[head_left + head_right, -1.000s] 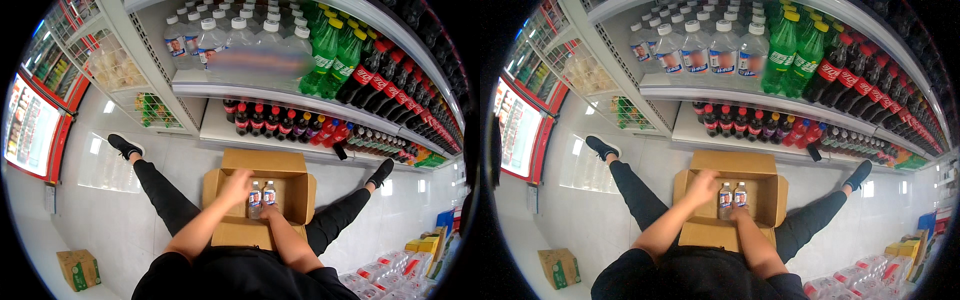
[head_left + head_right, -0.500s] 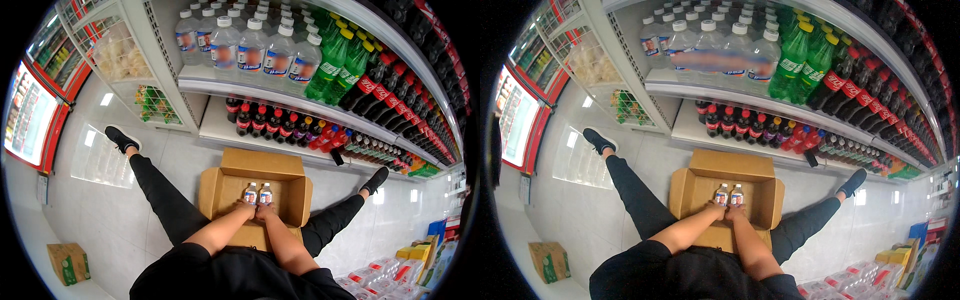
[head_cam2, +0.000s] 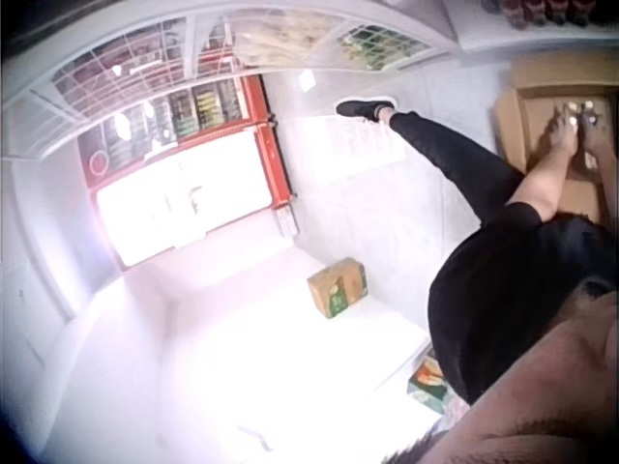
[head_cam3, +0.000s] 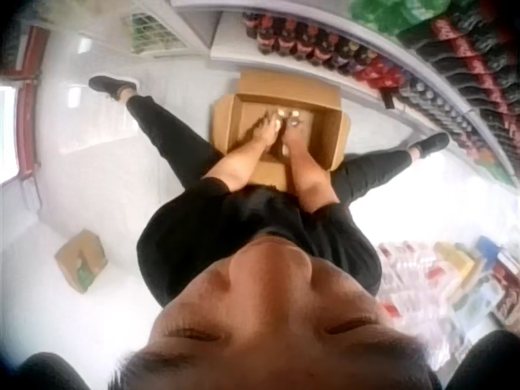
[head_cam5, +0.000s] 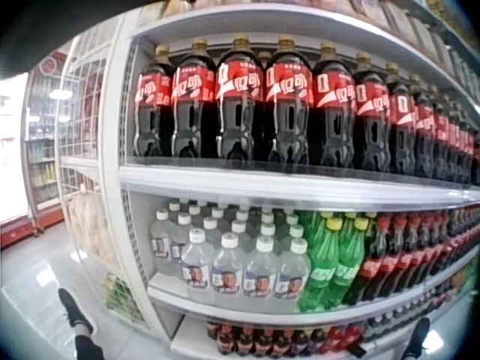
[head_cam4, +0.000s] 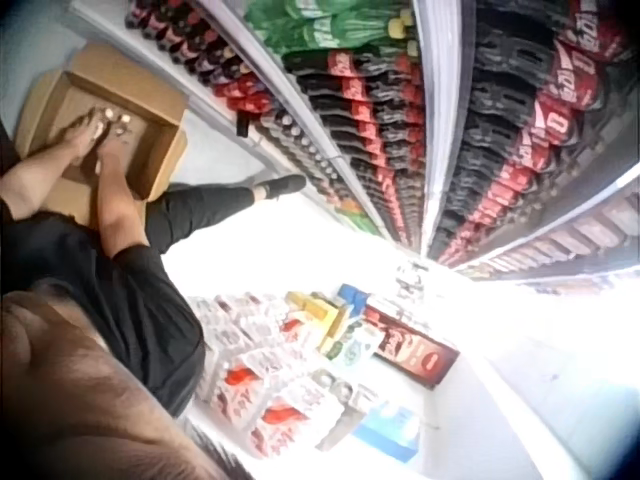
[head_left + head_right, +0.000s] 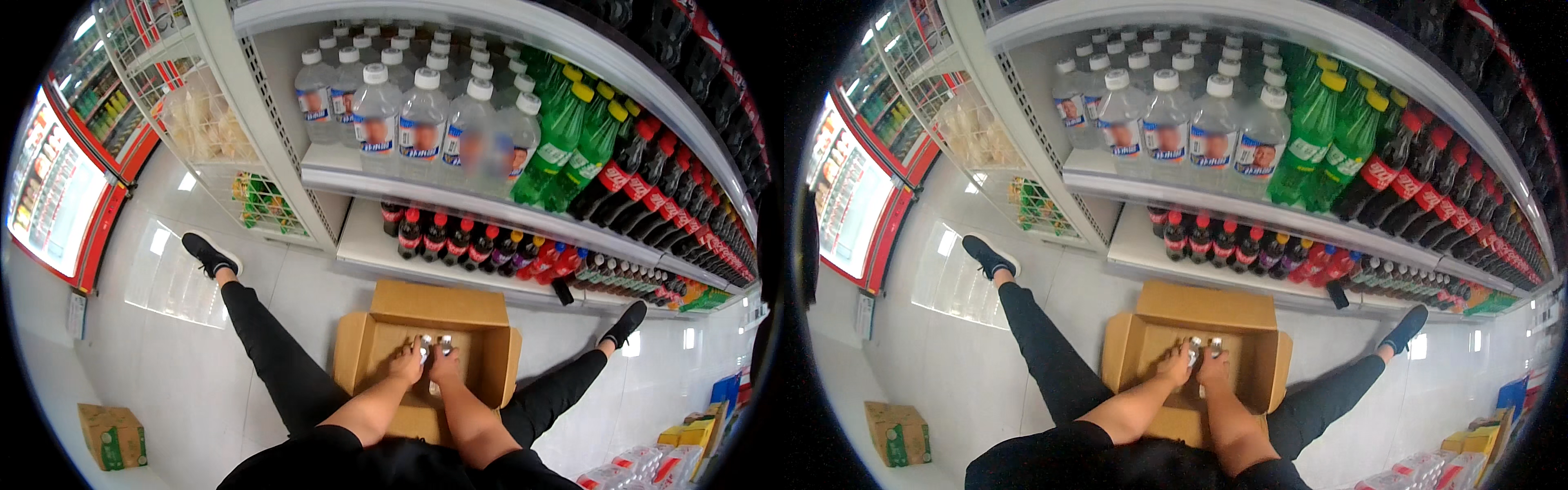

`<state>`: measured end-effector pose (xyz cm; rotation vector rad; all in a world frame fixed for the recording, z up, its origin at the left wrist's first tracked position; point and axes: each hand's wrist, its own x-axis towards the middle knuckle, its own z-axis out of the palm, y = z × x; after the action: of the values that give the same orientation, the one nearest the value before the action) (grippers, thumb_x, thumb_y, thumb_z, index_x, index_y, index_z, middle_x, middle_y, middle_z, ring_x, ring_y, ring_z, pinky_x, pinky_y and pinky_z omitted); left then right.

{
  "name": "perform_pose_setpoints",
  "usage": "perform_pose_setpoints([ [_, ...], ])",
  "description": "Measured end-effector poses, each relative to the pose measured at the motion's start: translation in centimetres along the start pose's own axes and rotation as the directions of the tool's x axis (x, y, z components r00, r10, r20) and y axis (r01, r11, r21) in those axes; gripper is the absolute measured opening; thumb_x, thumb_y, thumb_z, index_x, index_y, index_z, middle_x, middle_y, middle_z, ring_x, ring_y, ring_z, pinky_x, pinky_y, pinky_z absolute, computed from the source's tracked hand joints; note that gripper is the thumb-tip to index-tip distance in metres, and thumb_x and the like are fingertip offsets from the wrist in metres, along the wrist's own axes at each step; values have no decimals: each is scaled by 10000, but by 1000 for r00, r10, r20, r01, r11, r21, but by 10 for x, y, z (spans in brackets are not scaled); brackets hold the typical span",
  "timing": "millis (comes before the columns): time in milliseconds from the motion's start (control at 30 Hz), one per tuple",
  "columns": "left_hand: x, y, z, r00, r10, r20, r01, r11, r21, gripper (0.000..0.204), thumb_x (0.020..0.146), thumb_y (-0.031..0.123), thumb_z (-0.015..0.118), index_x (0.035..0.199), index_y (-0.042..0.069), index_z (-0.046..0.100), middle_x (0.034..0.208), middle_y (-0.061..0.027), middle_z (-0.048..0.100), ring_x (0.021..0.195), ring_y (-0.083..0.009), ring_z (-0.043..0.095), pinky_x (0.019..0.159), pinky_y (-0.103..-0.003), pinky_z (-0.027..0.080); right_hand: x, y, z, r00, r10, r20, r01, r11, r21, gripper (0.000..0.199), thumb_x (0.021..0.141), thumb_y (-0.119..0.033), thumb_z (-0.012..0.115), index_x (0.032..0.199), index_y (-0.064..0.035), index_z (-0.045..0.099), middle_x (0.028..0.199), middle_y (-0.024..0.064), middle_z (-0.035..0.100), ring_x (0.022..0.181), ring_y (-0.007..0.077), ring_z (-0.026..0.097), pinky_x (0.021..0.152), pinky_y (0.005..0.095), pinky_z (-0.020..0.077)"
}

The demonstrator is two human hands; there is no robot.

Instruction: The person sits on the floor in front of a refrigerated display case and restocks the middle shelf with bottled water. They take bottles one by one from a cardboard box on their lap and place them in a row on the shelf.

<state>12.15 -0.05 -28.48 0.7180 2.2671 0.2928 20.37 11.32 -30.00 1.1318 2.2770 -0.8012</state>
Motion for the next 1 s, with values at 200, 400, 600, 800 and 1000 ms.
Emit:
perform_pose_setpoints([
  [200,29,0,15,980,-176,91,179,984,-28,788,854,305,761,1471,103,315,1394,-262,523,1282,-430,554,1022,-510,505,21,-1,-9,980,81,182,-72,996,-56,835,811,-202,771,1523,-319,352,1496,298,239,1298,520,477,1078,521,479],
  [400,37,-6,21,986,-163,40,164,986,-6,830,799,313,801,1439,70,331,1354,-253,572,1257,-419,579,1012,-486,512,24,-9,-4,973,166,159,-148,982,-118,741,841,-167,770,1469,-300,402,1561,267,158,1297,475,480,1039,505,513],
  [600,67,-79,31,985,-9,174,76,920,-383,918,719,321,865,1423,-21,386,1252,-209,674,1138,-358,669,979,-438,537,24,-21,2,979,141,151,-130,989,-75,785,788,-112,807,1435,-273,391,1513,338,165,1292,529,470,1034,506,520],
  [800,-4,-33,-56,969,170,181,13,696,-718,699,821,85,787,1397,2,400,1214,-127,652,1155,-206,637,947,-365,546,42,7,8,977,127,174,-111,989,-100,739,832,-180,781,1447,-280,384,1530,308,159,1286,515,475,1013,504,529],
  [1000,-85,-46,-126,986,126,-107,-131,207,-969,708,796,-86,751,1406,57,422,1281,-91,611,1201,-221,615,1029,-402,516,55,45,19,970,-225,94,231,971,-54,775,715,-274,827,1401,-230,469,1281,319,489,1204,551,504,1029,531,500],
])
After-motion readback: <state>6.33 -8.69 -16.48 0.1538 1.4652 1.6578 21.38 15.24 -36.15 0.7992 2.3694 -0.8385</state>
